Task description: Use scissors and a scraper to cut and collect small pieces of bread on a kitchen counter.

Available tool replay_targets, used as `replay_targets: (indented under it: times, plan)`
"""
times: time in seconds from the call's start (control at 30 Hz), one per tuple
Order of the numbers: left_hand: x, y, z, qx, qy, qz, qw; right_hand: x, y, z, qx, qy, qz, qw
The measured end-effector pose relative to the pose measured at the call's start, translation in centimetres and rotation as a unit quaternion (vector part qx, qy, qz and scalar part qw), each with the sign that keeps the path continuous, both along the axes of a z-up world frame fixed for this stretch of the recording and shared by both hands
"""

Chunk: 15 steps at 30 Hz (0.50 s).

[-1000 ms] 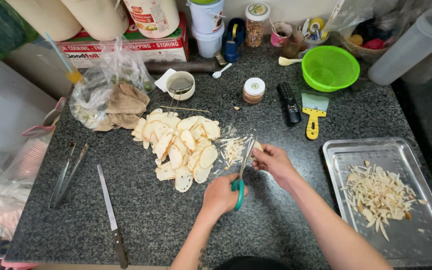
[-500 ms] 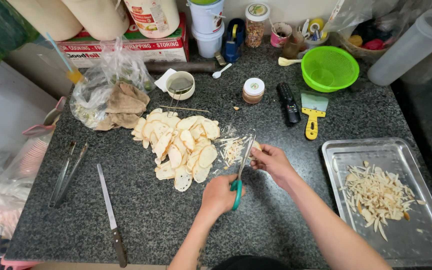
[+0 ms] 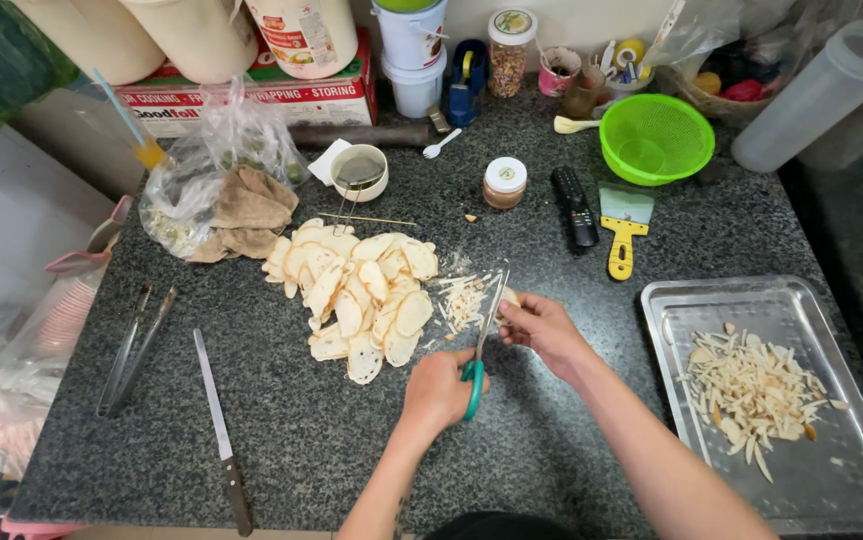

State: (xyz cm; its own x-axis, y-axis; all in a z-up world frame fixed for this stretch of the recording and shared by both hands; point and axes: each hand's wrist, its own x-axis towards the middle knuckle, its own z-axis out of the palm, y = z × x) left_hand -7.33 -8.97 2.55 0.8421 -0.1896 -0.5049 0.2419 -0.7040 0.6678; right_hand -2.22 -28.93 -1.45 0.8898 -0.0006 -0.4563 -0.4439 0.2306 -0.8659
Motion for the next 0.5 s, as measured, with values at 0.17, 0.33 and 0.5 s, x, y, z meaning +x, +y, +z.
replay_targets:
  times: [0.17, 0.33, 0.5]
  plan:
    - [-0.2, 0.0, 0.2, -0.023, 0.000, 0.015, 1.000, -0.2, -0.2, 0.0, -0.004, 0.002, 0.006, 1.000]
    - [0.3, 0.0, -0.2, -0.002, 0.001, 0.006, 1.000, 0.0, -0.3, -1.4, -0.001, 0.000, 0.025, 1.000]
    - [0.2, 0.0, 0.1, 0.007, -0.001, 0.011, 1.000, -0.1, -0.4, -1.1, -0.003, 0.002, 0.036, 0.999]
